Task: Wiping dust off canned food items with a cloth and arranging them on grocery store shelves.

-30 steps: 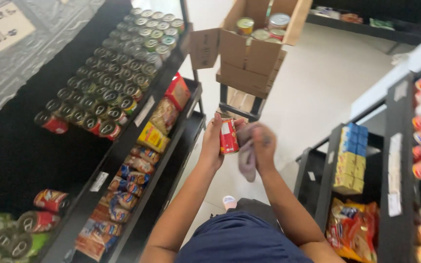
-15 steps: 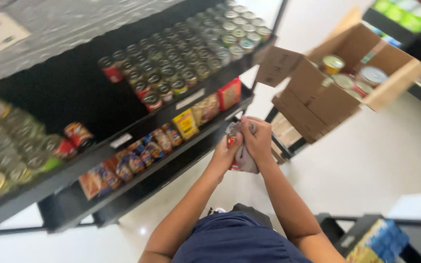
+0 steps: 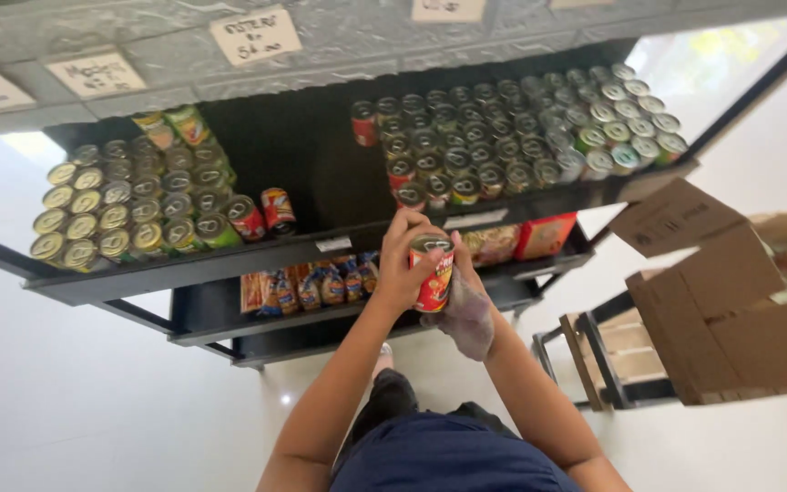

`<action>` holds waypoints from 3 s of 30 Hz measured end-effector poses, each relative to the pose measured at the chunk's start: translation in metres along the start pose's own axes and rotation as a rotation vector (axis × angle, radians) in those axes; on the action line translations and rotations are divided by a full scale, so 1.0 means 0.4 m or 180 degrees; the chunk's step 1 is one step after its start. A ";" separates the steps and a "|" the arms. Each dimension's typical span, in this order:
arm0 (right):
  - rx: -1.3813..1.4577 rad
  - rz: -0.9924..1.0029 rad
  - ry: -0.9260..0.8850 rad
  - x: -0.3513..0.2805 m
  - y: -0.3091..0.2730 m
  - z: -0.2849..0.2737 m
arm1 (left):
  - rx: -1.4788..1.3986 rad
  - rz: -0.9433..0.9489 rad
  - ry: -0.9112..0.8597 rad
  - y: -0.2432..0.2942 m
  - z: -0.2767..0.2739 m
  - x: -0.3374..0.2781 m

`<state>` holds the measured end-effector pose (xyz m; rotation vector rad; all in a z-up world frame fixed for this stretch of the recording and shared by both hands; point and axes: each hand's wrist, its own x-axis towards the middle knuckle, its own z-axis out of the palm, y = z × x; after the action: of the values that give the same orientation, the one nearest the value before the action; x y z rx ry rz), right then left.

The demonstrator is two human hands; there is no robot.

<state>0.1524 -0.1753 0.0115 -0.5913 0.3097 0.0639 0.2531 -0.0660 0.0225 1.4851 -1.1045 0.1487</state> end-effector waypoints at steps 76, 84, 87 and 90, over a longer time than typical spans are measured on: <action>-0.6095 -0.2450 0.1698 0.518 0.196 0.259 | 0.1244 -0.1342 0.0186 -0.248 -0.485 -0.132; -0.4317 -0.2854 0.0090 0.208 0.135 0.277 | 0.1279 -0.0799 -0.1490 -0.086 -0.496 -0.023; -0.4271 -0.3702 0.0906 0.109 0.121 0.226 | 0.0252 -0.1441 -0.1667 0.027 -0.466 -0.012; -0.1843 -0.4247 0.1855 0.049 0.135 0.223 | 0.0029 -0.0587 -0.1463 -0.042 -0.345 -0.095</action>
<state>0.1871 -0.0814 0.0466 -1.2928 0.4057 -1.3642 0.3115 0.0657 0.0237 1.6661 -1.3183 -0.3325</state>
